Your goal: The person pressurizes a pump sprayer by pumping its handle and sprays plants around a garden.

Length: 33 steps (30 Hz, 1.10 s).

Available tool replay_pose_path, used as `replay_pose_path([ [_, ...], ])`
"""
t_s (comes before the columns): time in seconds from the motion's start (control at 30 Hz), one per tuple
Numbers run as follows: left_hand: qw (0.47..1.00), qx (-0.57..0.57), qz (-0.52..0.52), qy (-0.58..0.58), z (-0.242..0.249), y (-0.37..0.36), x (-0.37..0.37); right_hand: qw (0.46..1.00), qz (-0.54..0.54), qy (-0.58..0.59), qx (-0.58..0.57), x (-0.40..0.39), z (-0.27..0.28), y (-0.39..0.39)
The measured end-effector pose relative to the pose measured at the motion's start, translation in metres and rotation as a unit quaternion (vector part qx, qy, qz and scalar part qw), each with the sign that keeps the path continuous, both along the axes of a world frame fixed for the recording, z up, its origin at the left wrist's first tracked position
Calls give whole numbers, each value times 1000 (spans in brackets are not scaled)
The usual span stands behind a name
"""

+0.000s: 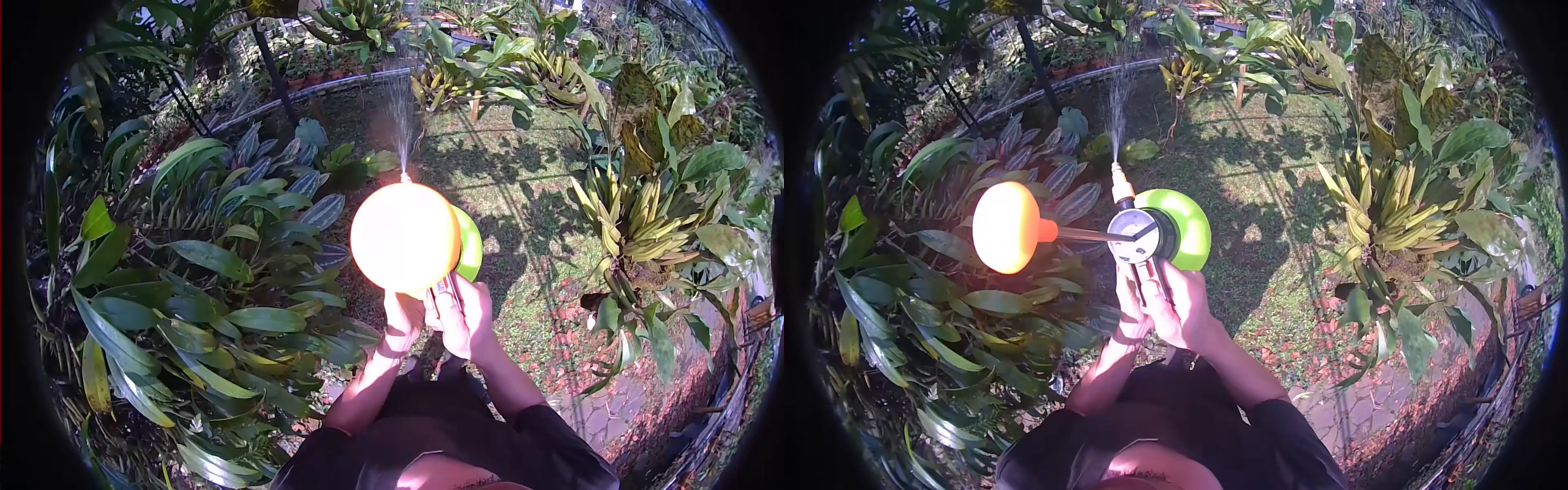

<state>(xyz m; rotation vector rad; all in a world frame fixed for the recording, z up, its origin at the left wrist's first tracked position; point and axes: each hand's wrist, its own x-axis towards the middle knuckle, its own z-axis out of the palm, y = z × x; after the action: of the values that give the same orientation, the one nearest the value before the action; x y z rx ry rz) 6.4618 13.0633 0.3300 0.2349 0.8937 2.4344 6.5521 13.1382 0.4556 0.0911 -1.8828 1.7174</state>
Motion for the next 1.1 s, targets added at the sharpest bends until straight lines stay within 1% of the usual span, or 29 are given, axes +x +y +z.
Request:
replay_pose_path([
  [0.03, 999, 28, 4, -36, 8, 0, 5, 1000, 9, -5, -7, 5, 9, -1],
  [0.07, 999, 39, 18, -24, 2, 0, 5, 1000, 21, 2, -5, 10, 15, -1],
  [0.1, 996, 71, 34, -51, 7, 0, 10, 999, 33, 7, -2, 14, 20, -2],
  [0.13, 994, 68, 76, -46, 3, -3, 10, 998, 44, 28, 18, 16, 25, -7],
  [0.17, 990, 64, 117, -40, 0, -6, 10, 994, 54, 75, 62, 17, 34, -7],
  [0.2, 990, 65, 124, -1, 2, -10, 14, 992, 67, 84, 61, 19, 31, -10],
  [0.27, 985, 62, 142, 81, 7, -24, 18, 977, 51, 107, 179, 26, 40, -14],
  [0.3, 978, 58, 158, 123, 12, -34, 20, 975, 71, 115, 174, 26, 39, -17],
  [0.37, 958, 47, 195, 205, 21, -56, 30, 977, 122, 135, 110, 32, 46, -27],
  [0.47, 970, 31, 219, 104, 52, -66, 54, 971, 189, 132, 61, 47, 49, -34],
  [0.5, 965, 24, 243, 100, 49, -70, 61, 967, 212, 132, 48, 54, 48, -35],
  [0.53, 961, 28, 262, 85, 61, -72, 77, 966, 234, 113, 8, 62, 43, -37],
  [0.57, 959, 26, 270, 86, 61, -74, 88, 963, 250, 94, -30, 71, 38, -40],
  [0.63, 959, 22, 271, 80, 53, -79, 115, 970, 215, 115, 10, 99, 32, -43],
  [0.67, 962, 8, 261, 85, 40, -81, 124, 972, 197, 125, 29, 112, 29, -45],
  [0.7, 973, 8, 226, 40, 31, -84, 146, 973, 214, 92, -7, 126, 19, -46],
  [0.73, 974, -28, 220, 50, 29, -83, 161, 972, 218, 86, -12, 147, 21, -46],
  [0.77, 973, -65, 214, 61, 24, -81, 177, 980, 172, 99, -6, 165, 13, -51],
  [0.87, 988, -121, 87, 37, 21, -79, 240, 995, 57, 70, -36, 225, -16, -64],
  [0.9, 992, -112, 49, 35, 22, -73, 257, 996, 15, 61, -65, 244, -23, -69],
  [0.97, 994, -100, -28, 32, 24, -61, 291, 993, -41, 68, -86, 285, -27, -72],
  [1.03, 988, -101, -93, 69, 17, -50, 320, 989, -114, 74, -50, 318, -28, -73],
  [1.1, 980, -108, -155, 62, 21, -34, 344, 986, -137, 75, -55, 350, -23, -72],
])
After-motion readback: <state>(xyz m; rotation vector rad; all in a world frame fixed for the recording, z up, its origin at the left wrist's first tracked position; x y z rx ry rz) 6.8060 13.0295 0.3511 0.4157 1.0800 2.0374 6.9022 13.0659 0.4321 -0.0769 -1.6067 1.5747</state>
